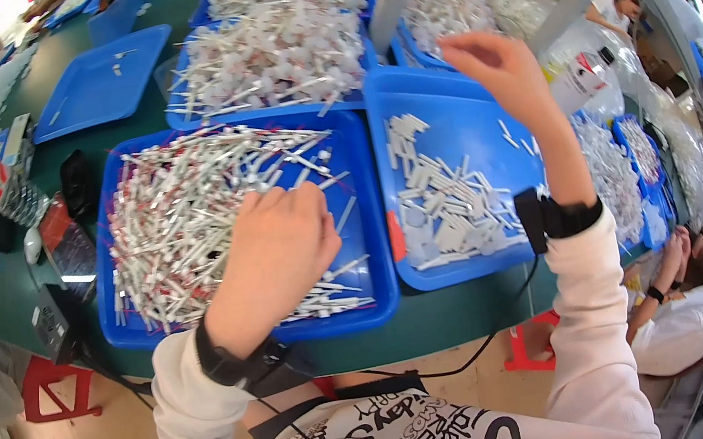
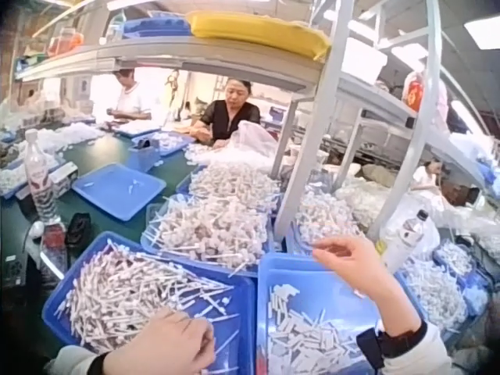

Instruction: The person picks up a white plastic component and a white tube with wires, inserts the tube into the component, and places the assembled unit into a blue tray. This process is repeated several times before the person moves the trays on the table.

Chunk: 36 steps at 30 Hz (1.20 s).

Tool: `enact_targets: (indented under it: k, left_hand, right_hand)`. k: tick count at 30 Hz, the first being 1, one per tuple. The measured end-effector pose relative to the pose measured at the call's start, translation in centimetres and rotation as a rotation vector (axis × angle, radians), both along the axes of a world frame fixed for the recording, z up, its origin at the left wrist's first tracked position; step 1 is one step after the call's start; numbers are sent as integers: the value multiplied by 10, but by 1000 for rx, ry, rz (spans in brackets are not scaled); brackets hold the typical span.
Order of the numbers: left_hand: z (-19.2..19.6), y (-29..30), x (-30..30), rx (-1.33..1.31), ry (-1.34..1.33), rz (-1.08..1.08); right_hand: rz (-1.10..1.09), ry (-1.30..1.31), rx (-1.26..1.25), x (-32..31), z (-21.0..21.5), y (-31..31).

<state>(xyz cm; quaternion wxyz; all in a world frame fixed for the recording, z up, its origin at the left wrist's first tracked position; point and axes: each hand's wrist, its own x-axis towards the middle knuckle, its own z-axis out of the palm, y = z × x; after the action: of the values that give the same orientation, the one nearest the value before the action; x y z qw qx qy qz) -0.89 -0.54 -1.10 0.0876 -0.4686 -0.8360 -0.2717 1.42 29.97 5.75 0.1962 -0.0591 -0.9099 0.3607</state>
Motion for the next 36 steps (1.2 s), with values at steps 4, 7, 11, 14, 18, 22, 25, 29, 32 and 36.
enact_targets:
  k: [4,7,11,14,18,22,25,29,32,36]
  left_hand:
    - [11,2,3,238,-587,-84]
    - [15,5,3,301,-806,-114]
    - [18,5,1,423,-1019,-78]
    - [13,1,-6,354,-854,-18]
    - [10,-6,-11,163,27,155]
    - [13,-20,-10,-205,-60,-118]
    - [7,-20,-10,-255,17,-71]
    - [2,-17,-13,-216,16,-74]
    - [5,-14,-15,-62,-122,-85]
    - [17,-4,-9,332,-540,-19]
  right_hand:
    - [-144,-443,225,103,-21,53]
    - [-169,-565,258,155,-33,55]
    - [-237,-479,345,187,-39,37]
    - [-312,-389,420,197,-40,29]
    - [-388,-449,415,200,-41,27]
    - [-313,-494,412,193,-36,18]
    - [-275,-416,397,191,-42,23]
    - [-215,-368,502,181,-47,21]
    - [-233,-351,389,188,-51,26]
    - [-278,-312,260,190,-46,21]
